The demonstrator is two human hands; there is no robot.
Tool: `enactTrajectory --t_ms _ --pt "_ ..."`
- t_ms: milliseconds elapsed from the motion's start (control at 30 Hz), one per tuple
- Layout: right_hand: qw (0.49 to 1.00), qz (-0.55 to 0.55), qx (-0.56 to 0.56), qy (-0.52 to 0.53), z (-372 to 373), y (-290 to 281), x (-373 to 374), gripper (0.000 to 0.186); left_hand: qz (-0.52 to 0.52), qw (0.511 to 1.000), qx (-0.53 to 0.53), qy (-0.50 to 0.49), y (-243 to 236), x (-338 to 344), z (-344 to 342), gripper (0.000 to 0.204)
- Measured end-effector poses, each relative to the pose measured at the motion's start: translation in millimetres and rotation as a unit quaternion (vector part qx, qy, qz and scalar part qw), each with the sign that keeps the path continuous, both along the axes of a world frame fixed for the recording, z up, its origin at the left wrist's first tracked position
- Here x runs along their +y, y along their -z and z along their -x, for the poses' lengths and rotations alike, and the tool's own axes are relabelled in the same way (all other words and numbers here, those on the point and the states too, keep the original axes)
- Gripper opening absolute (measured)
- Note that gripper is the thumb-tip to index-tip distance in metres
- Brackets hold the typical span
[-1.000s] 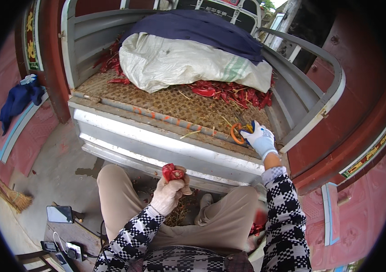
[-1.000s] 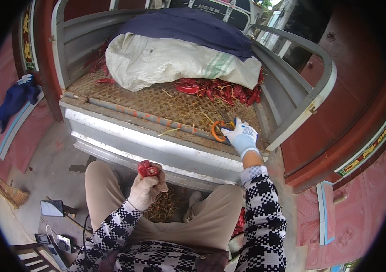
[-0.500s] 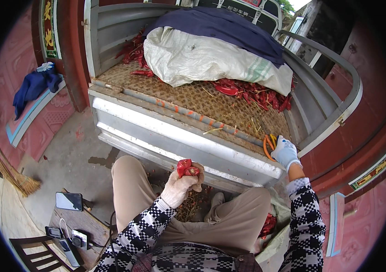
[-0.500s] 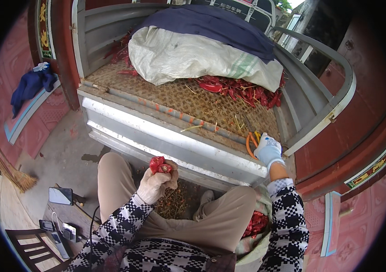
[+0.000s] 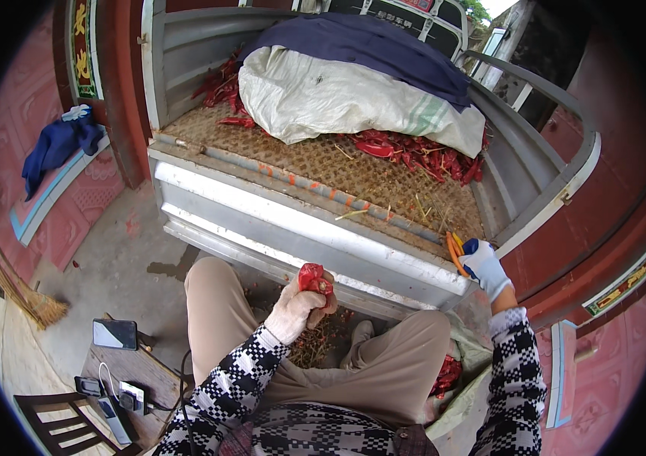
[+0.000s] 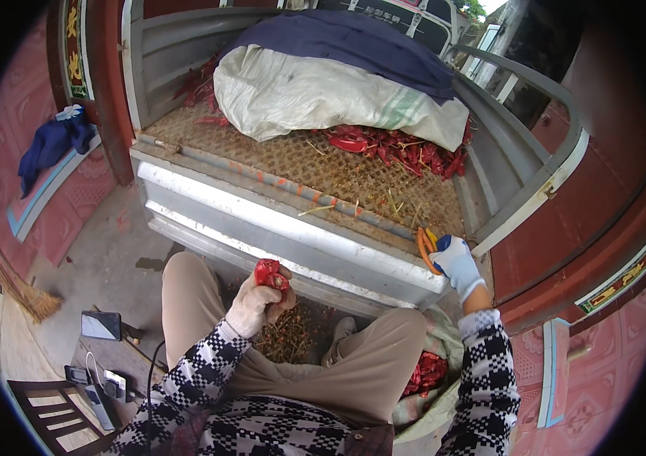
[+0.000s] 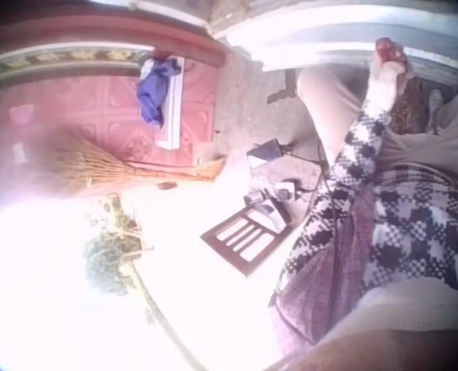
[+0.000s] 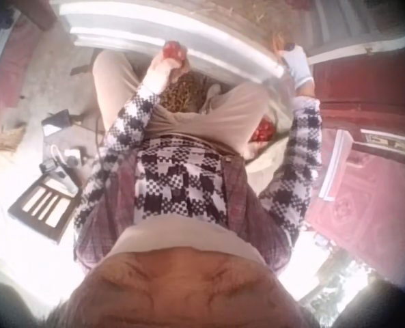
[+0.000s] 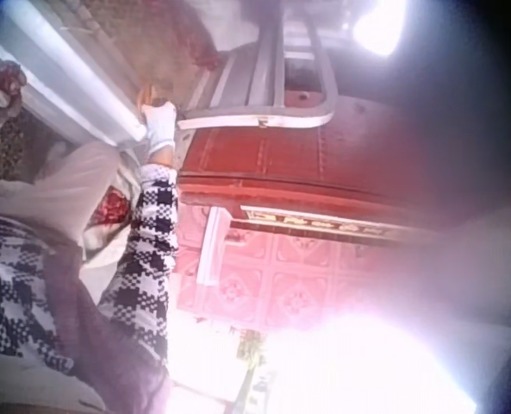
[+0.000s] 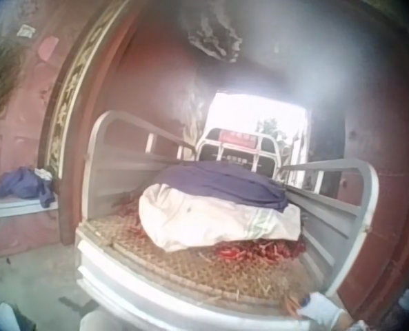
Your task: The person sits at the back of a small truck and uses scissors to trim the stems off red chili peppers. They handle the peppers one at a time, cutting the stems and placing the trimmed peppers into a sack on the ground.
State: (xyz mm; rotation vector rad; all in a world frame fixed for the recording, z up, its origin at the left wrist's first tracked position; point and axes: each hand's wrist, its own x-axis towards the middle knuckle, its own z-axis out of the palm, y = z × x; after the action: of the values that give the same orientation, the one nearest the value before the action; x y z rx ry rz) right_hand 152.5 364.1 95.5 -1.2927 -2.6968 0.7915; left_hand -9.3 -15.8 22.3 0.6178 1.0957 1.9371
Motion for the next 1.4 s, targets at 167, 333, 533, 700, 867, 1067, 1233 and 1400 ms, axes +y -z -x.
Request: enactTrajectory --t_ms 167,333,533,700,867,1067,1233,1400 --pt "0.883 0.37 0.263 -0.119 -38 14 -125 0.036 0.005 0.999 -0.046 -0.013 4 3 1 0.035" --pt "0.803 0.513 0.164 -0.254 -58 19 -204 0.054 0.028 0.998 -0.045 -0.015 7 2 -3 0.034" --pt "0.729 0.64 0.088 -0.227 -79 24 -219 0.064 0.052 0.998 -0.03 -0.001 9 2 -1 0.032" --pt "0.689 0.679 0.096 -0.233 -82 25 -221 0.065 0.054 0.998 -0.025 -0.016 14 6 -6 0.034" --pt "0.671 0.711 0.071 -0.199 -85 38 -219 0.064 0.055 0.998 -0.025 -0.008 13 6 -4 0.037" --pt "0.607 0.757 0.11 -0.216 -79 26 -218 0.067 0.03 0.999 -0.037 0.024 21 5 -2 0.035" --pt "0.608 0.763 0.084 -0.204 -72 25 -213 0.068 0.068 0.998 0.014 0.002 28 4 -1 0.035" --pt "0.652 0.711 0.117 -0.238 -69 40 -221 0.064 0.05 0.998 -0.015 -0.022 21 7 -2 0.033"
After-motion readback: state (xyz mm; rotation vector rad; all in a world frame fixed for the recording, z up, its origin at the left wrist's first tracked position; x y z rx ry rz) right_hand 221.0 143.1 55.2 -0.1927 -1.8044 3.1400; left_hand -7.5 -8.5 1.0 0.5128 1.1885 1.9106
